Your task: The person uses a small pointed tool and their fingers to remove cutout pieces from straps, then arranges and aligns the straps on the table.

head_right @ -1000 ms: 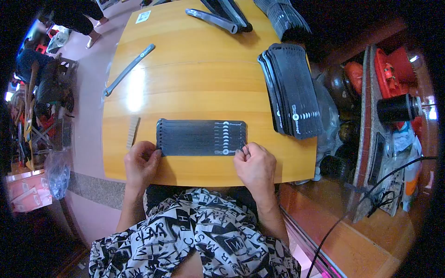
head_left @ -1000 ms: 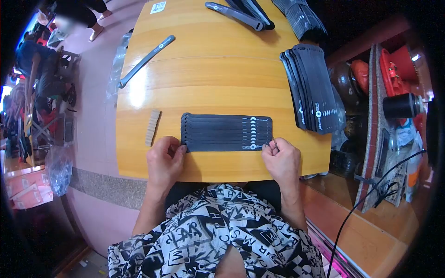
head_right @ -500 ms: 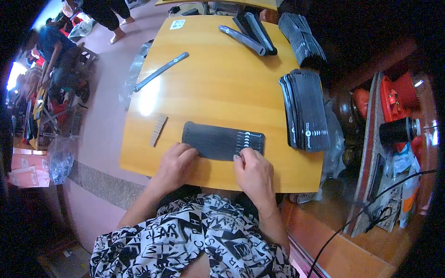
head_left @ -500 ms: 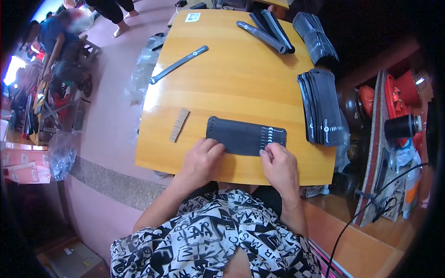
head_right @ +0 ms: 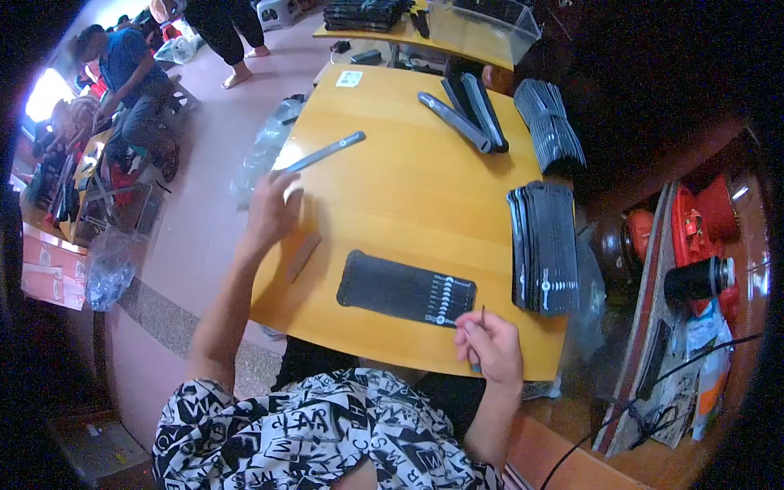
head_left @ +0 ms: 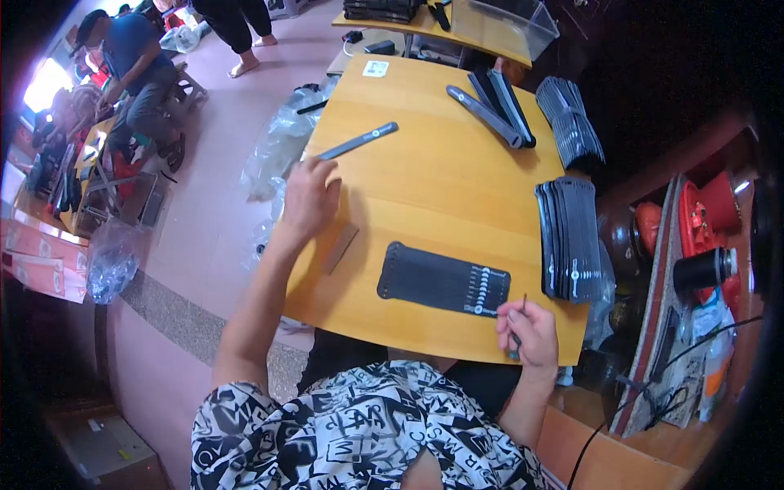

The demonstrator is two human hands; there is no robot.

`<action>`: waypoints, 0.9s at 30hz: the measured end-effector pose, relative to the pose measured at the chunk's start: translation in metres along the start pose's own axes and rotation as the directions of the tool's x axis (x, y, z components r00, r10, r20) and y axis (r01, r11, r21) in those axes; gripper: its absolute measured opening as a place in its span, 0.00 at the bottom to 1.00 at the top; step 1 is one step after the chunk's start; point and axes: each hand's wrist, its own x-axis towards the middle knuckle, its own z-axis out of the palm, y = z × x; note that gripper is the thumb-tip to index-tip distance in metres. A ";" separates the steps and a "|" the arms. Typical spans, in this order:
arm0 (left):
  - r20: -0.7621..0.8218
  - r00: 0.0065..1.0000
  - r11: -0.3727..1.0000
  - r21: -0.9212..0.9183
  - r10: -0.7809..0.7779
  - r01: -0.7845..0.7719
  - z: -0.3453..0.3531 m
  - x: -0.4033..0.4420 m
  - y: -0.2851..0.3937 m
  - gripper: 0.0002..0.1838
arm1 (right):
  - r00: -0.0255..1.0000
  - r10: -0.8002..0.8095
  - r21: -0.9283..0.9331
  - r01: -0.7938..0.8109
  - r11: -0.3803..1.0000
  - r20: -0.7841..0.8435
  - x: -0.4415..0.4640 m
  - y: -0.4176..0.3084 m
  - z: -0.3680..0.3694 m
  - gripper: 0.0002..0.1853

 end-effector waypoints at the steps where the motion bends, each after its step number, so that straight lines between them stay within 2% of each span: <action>1: 0.024 1.000 0.999 0.052 0.004 -0.005 0.007 0.012 -0.014 0.13 | 1.000 -0.010 -0.008 0.010 1.000 -0.019 -0.004 0.001 0.000 0.08; 3: 0.074 0.997 0.989 0.147 0.012 -0.023 0.023 0.035 -0.032 0.11 | 0.997 -0.029 -0.024 0.027 0.999 -0.067 -0.010 0.003 -0.002 0.07; 4: 0.214 0.976 0.986 0.167 -0.028 -0.009 0.032 0.043 -0.038 0.10 | 0.997 -0.020 -0.027 0.018 0.999 -0.071 -0.012 0.005 -0.002 0.07; 6: 0.477 0.871 0.977 0.215 -0.117 0.014 0.045 0.055 -0.043 0.08 | 0.997 0.003 -0.036 -0.005 0.999 -0.075 -0.013 0.010 0.004 0.06; 9: 0.540 0.830 0.948 0.316 -0.144 -0.042 0.054 0.067 -0.038 0.07 | 0.998 -0.005 -0.111 -0.002 0.994 -0.057 -0.012 0.012 0.015 0.06; 12: 0.406 0.913 0.978 0.204 -0.039 -0.049 0.046 0.064 -0.033 0.04 | 0.999 -0.018 -0.149 0.011 0.989 -0.041 -0.012 0.009 0.025 0.06; 13: 0.307 0.949 0.984 0.180 -0.064 0.008 0.044 0.061 -0.030 0.04 | 0.999 -0.023 -0.154 0.018 0.988 -0.029 -0.013 0.008 0.027 0.06; 14: 0.189 0.981 0.992 0.109 0.039 -0.060 0.042 0.055 -0.024 0.06 | 0.999 -0.029 -0.158 0.025 0.987 -0.018 -0.013 0.008 0.030 0.05; 15: 0.175 0.984 0.997 0.069 0.022 -0.034 0.036 0.049 -0.004 0.08 | 0.999 -0.054 -0.154 0.054 0.987 0.002 -0.012 0.007 0.031 0.07; 16: 0.125 0.985 0.993 -0.032 0.115 -0.112 0.023 0.043 0.018 0.10 | 0.998 -0.069 -0.059 0.070 0.996 0.005 -0.010 0.004 0.034 0.09; 17: 0.118 0.967 0.965 -0.164 0.227 -0.206 0.008 0.032 0.041 0.12 | 0.997 -0.081 0.036 0.081 0.996 0.003 -0.010 0.001 0.036 0.11; 18: 0.210 0.944 0.955 -0.208 0.254 -0.211 -0.011 0.019 0.072 0.15 | 0.996 -0.090 0.132 0.090 0.987 -0.004 -0.010 0.000 0.038 0.13; 19: 0.133 0.923 0.905 -0.288 0.362 -0.314 -0.026 0.005 0.097 0.12 | 0.982 -0.189 0.258 0.176 0.950 0.028 -0.008 0.000 0.041 0.20; 20: 0.310 0.843 0.888 -0.291 0.439 -0.355 -0.052 -0.007 0.119 0.18 | 0.980 -0.198 0.288 0.181 0.940 0.031 -0.009 -0.003 0.044 0.21; 22: 0.217 0.850 0.836 -0.406 0.480 -0.368 -0.058 -0.035 0.143 0.19 | 0.976 -0.214 0.350 0.187 0.918 0.040 -0.015 -0.012 0.049 0.23; 23: 0.238 0.849 0.834 -0.434 0.472 -0.342 -0.061 -0.043 0.149 0.20 | 0.993 -0.108 0.281 0.089 0.955 0.053 -0.021 -0.017 0.050 0.19; 25: 0.277 0.843 0.823 -0.489 0.462 -0.290 -0.066 -0.053 0.157 0.21 | 0.998 -0.035 0.133 0.027 0.991 0.060 -0.029 -0.017 0.053 0.15; 27: 0.225 0.866 0.814 -0.505 0.446 -0.288 -0.065 -0.058 0.159 0.21 | 1.000 -0.009 0.027 0.008 1.000 0.028 -0.035 -0.016 0.056 0.07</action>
